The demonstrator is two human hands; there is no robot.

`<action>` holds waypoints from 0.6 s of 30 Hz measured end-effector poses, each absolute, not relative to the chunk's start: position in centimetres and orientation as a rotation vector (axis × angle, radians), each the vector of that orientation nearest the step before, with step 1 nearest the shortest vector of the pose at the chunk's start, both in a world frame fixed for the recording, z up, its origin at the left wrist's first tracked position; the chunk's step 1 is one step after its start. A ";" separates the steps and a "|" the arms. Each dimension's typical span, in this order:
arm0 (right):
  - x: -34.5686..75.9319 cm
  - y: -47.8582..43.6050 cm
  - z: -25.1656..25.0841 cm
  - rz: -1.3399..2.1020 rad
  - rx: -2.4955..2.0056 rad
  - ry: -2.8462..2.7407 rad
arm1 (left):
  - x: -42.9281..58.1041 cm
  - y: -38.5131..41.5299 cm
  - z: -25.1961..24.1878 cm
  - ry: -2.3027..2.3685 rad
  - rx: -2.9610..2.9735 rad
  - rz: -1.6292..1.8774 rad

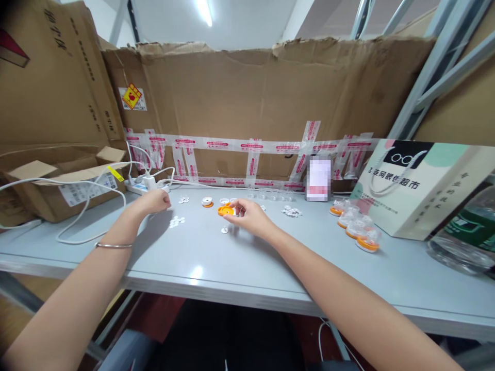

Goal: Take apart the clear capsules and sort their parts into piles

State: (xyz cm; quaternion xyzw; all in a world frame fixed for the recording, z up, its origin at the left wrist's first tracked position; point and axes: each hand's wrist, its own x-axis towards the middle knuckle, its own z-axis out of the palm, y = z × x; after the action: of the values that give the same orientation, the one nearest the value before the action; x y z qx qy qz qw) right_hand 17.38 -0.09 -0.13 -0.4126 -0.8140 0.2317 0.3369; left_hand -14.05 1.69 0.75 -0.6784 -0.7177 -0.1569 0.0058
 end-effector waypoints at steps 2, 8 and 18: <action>17.4 0.1 -0.2 0.531 -1.081 -2.125 | -13.6 1.3 1.3 -2.242 -2.060 -0.495; 16.8 1.7 -0.6 0.443 -1.121 -2.111 | -8.7 -0.6 2.2 -1.816 -2.083 -0.826; 11.1 5.3 0.7 0.131 -1.107 -2.558 | -1.3 -4.2 -0.6 -0.693 -3.050 -0.497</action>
State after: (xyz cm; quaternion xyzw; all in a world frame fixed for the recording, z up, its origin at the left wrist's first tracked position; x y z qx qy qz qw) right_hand 11.12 5.30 0.66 -0.3906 -0.9026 0.0462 0.1749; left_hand -1.30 -4.23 -0.64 -0.9630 -0.2190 -0.1568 -0.0126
